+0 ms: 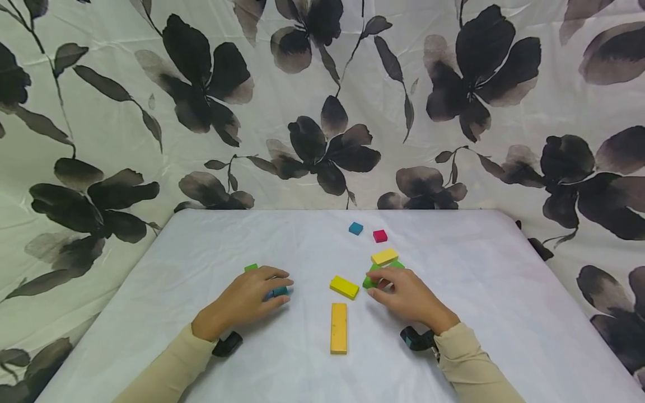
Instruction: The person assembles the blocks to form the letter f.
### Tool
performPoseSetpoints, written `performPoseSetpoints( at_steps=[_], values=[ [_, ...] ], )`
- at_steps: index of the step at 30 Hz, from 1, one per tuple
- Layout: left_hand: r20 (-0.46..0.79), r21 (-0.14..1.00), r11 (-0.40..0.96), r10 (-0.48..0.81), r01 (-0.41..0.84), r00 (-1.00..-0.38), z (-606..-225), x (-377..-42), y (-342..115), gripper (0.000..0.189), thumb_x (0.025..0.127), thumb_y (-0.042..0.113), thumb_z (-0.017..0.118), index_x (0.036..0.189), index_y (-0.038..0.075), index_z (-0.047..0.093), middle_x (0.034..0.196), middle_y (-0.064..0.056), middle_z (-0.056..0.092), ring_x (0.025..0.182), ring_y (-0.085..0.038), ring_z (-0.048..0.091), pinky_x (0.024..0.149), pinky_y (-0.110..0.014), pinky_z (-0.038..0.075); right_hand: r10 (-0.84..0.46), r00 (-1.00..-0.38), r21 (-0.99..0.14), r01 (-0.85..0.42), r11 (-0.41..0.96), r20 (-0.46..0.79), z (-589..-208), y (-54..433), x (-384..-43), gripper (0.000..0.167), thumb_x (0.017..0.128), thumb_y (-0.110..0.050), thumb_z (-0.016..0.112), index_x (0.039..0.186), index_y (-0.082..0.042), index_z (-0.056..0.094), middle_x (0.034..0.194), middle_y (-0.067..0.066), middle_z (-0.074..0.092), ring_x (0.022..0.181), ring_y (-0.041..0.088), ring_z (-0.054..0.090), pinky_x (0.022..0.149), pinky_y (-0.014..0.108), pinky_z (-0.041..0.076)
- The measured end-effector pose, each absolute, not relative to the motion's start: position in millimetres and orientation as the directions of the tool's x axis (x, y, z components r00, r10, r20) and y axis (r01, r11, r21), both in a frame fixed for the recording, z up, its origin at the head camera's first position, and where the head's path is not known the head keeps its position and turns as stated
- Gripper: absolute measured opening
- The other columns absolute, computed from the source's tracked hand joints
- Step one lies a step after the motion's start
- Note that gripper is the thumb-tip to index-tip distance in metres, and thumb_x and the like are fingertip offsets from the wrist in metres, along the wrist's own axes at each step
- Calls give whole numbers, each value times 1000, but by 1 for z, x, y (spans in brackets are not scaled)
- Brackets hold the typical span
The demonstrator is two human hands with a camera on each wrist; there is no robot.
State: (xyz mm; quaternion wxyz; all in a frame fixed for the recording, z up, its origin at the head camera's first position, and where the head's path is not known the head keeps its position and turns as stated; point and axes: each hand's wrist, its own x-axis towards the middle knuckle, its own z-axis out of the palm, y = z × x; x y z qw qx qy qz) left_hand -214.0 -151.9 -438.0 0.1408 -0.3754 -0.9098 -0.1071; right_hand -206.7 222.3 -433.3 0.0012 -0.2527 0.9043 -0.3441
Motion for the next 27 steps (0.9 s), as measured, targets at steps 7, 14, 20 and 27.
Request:
performPoseSetpoints(
  at_steps=[7, 14, 20, 27],
  values=[
    [273, 131, 705, 650, 697, -709, -437, -209, -138, 33, 95, 42, 68, 119, 20, 75, 124, 0, 66, 115, -18, 61, 95, -38, 52, -447, -884, -635, -426, 645, 139, -433, 219, -205, 33, 94, -26, 73, 122, -10, 70, 106, -6, 69, 93, 9, 63, 81, 30, 56],
    [183, 201, 714, 646, 671, -741, -433, -206, -122, 36, 98, 44, 63, 124, 22, 73, 127, 2, 64, 118, -18, 58, 100, -38, 49, -479, -868, -659, -437, 612, 132, -435, 212, -200, 37, 95, -32, 71, 123, -9, 70, 108, -4, 69, 94, 9, 62, 81, 29, 55],
    [151, 238, 705, 652, 668, -743, -431, -205, -114, 37, 99, 44, 62, 126, 22, 71, 128, 3, 64, 119, -16, 58, 100, -37, 48, -511, -851, -661, -455, 597, 124, -436, 205, -197, 36, 95, -34, 71, 122, -10, 70, 108, -6, 69, 92, 7, 62, 80, 30, 55],
    [124, 278, 680, 675, 678, -727, -431, -205, -103, 37, 100, 44, 59, 128, 22, 70, 128, 4, 63, 120, -14, 57, 101, -36, 48, -545, -835, -660, -453, 599, 78, -436, 197, -194, 35, 93, -32, 73, 121, -10, 70, 108, -8, 67, 91, 7, 61, 81, 31, 55]
  ],
)
